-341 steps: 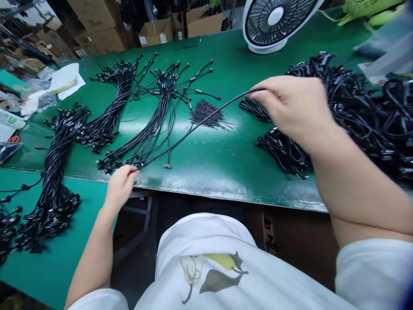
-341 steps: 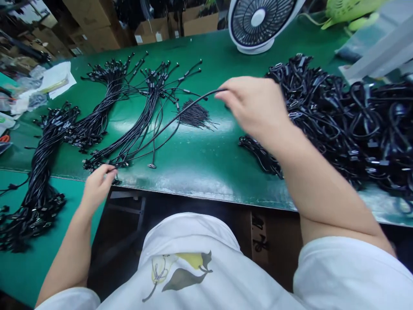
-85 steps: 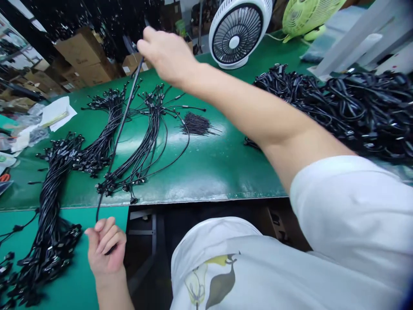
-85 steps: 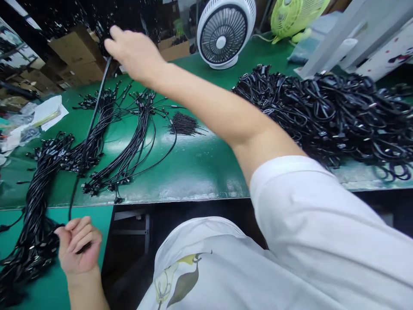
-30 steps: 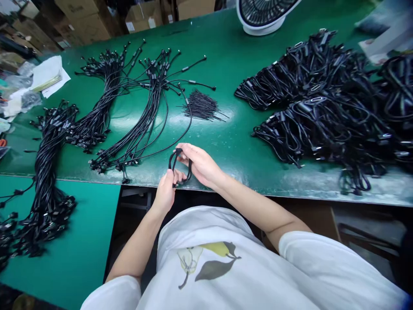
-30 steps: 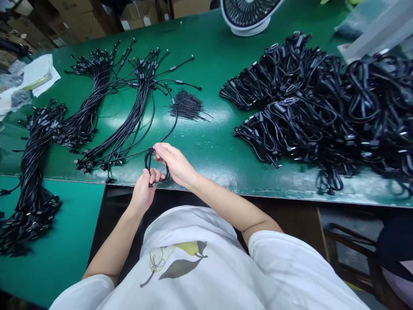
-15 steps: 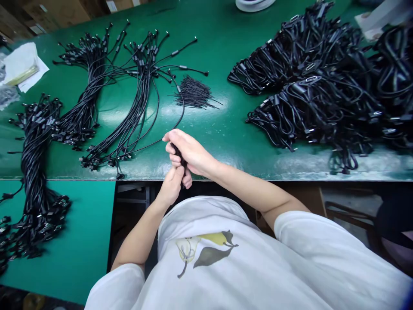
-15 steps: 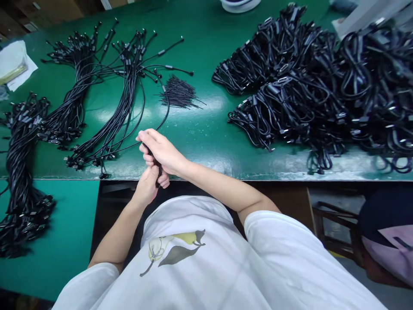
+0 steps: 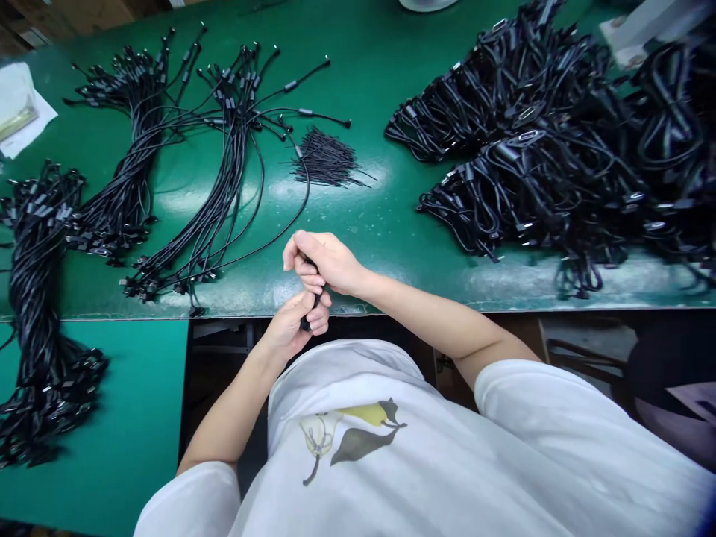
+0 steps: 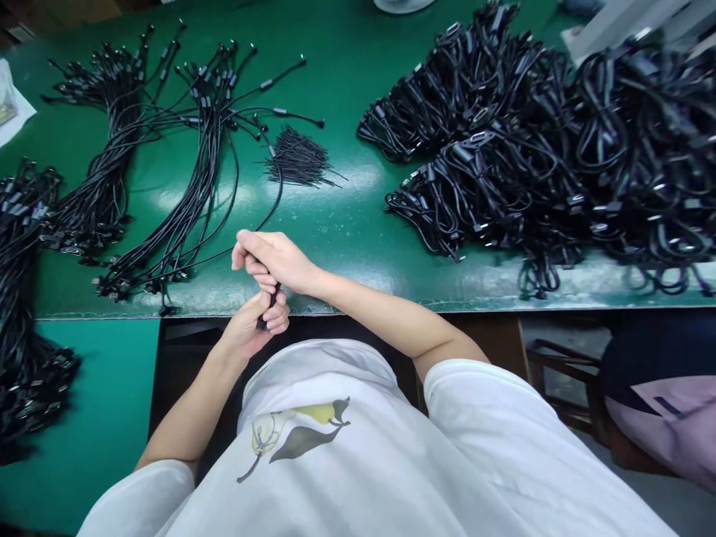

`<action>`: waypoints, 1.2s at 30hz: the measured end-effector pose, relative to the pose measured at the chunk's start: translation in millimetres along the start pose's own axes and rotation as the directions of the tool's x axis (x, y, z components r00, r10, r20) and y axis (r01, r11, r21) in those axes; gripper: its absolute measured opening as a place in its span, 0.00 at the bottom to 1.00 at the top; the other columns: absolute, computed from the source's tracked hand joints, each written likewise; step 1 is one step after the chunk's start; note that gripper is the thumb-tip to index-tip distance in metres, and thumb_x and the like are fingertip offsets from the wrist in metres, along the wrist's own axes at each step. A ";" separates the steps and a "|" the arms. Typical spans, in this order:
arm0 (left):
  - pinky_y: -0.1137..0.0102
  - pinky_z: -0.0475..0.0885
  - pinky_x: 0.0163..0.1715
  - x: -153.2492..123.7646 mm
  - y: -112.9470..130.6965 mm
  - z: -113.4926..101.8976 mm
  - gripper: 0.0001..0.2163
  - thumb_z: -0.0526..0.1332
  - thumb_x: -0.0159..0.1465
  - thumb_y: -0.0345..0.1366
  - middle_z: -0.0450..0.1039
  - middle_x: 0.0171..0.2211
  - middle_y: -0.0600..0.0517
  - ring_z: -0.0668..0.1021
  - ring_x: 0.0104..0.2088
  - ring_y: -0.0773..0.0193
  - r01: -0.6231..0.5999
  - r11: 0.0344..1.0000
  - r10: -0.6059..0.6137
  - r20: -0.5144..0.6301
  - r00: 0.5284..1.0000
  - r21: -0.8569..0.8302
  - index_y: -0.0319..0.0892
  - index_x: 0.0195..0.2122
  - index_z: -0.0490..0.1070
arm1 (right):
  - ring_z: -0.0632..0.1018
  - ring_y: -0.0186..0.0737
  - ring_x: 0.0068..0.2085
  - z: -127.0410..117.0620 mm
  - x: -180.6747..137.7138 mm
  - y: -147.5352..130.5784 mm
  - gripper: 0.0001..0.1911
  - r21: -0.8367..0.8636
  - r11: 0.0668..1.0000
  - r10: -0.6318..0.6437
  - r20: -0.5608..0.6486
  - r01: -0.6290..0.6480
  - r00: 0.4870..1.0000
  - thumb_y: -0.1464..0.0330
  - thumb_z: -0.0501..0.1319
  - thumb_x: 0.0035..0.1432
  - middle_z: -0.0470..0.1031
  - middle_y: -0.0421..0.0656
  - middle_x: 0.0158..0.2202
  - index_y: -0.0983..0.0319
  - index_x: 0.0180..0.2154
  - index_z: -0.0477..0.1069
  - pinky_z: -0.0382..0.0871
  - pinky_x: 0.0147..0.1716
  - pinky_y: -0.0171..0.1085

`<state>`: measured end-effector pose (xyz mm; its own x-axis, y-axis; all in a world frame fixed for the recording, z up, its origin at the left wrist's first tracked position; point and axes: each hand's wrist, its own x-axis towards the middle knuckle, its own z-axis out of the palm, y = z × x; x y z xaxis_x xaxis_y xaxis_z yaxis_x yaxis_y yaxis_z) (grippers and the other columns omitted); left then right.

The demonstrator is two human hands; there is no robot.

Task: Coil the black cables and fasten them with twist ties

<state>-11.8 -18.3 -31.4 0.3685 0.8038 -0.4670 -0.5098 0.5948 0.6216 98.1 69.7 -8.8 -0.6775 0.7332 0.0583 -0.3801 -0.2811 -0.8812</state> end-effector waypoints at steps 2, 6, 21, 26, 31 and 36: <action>0.77 0.58 0.20 1.9 -2.3 -3.4 0.18 0.73 0.53 0.46 0.54 0.18 0.60 0.59 0.19 0.75 0.044 0.998 -0.043 0.028 0.999 -0.041 0.35 0.31 0.73 | 0.66 0.26 0.19 -14.1 -5.8 -4.2 0.30 -0.139 0.990 -0.009 0.058 0.017 0.998 0.43 0.51 0.62 0.60 0.33 0.20 0.65 0.32 0.69 0.64 0.21 0.28; 0.77 0.58 0.21 4.1 3.7 -10.0 0.17 0.74 0.52 0.44 0.55 0.17 0.59 0.60 0.19 0.75 -0.074 0.994 0.068 -0.083 0.994 -0.077 0.35 0.27 0.72 | 0.74 0.34 0.33 -78.6 -3.0 -23.3 0.26 -0.620 0.782 -0.067 -0.185 -0.064 0.981 0.51 0.47 0.68 0.72 0.44 0.34 0.65 0.40 0.71 0.70 0.36 0.35; 0.78 0.54 0.19 10.1 4.8 -5.8 0.18 0.70 0.56 0.44 0.54 0.18 0.61 0.58 0.19 0.75 -0.238 0.970 0.244 -0.269 0.932 0.056 0.37 0.41 0.72 | 0.75 0.45 0.38 -141.1 -7.3 -30.3 0.05 -0.881 0.170 -0.237 -0.471 -0.441 0.849 0.69 0.55 0.61 0.76 0.51 0.36 0.63 0.35 0.67 0.66 0.42 0.42; 0.77 0.55 0.20 17.9 1.7 4.6 0.22 0.67 0.59 0.45 0.54 0.19 0.62 0.57 0.19 0.73 -0.253 0.962 0.267 -0.166 0.949 0.100 0.42 0.51 0.69 | 0.75 0.34 0.26 -61.6 -44.4 8.0 0.08 -0.636 0.733 0.171 -0.172 -0.242 0.970 0.65 0.57 0.60 0.72 0.37 0.27 0.62 0.41 0.66 0.67 0.30 0.34; 0.75 0.57 0.23 25.1 -5.5 -11.0 0.15 0.63 0.62 0.45 0.60 0.21 0.58 0.60 0.21 0.72 -0.325 0.843 0.451 -0.233 0.862 0.428 0.39 0.42 0.74 | 0.73 0.35 0.33 -25.9 -52.2 26.3 0.11 -0.973 0.228 -0.091 0.005 0.026 0.996 0.70 0.53 0.65 0.74 0.45 0.34 0.64 0.35 0.72 0.63 0.34 0.34; 0.73 0.54 0.22 23.2 -4.0 -25.8 0.12 0.61 0.63 0.44 0.57 0.17 0.59 0.59 0.20 0.71 -0.282 0.757 0.489 -0.225 0.843 0.590 0.39 0.36 0.73 | 0.73 0.43 0.45 -23.3 -42.9 12.0 0.18 -0.794 -0.426 -0.062 0.504 0.433 0.862 0.75 0.45 0.68 0.75 0.54 0.46 0.68 0.43 0.73 0.62 0.40 0.41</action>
<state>-21.3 -2.3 -61.0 -0.1137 0.9663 -0.2311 -0.0310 0.2290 0.9729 137.3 49.3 -32.8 -0.8772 0.3374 0.3416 0.3685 0.9292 0.0285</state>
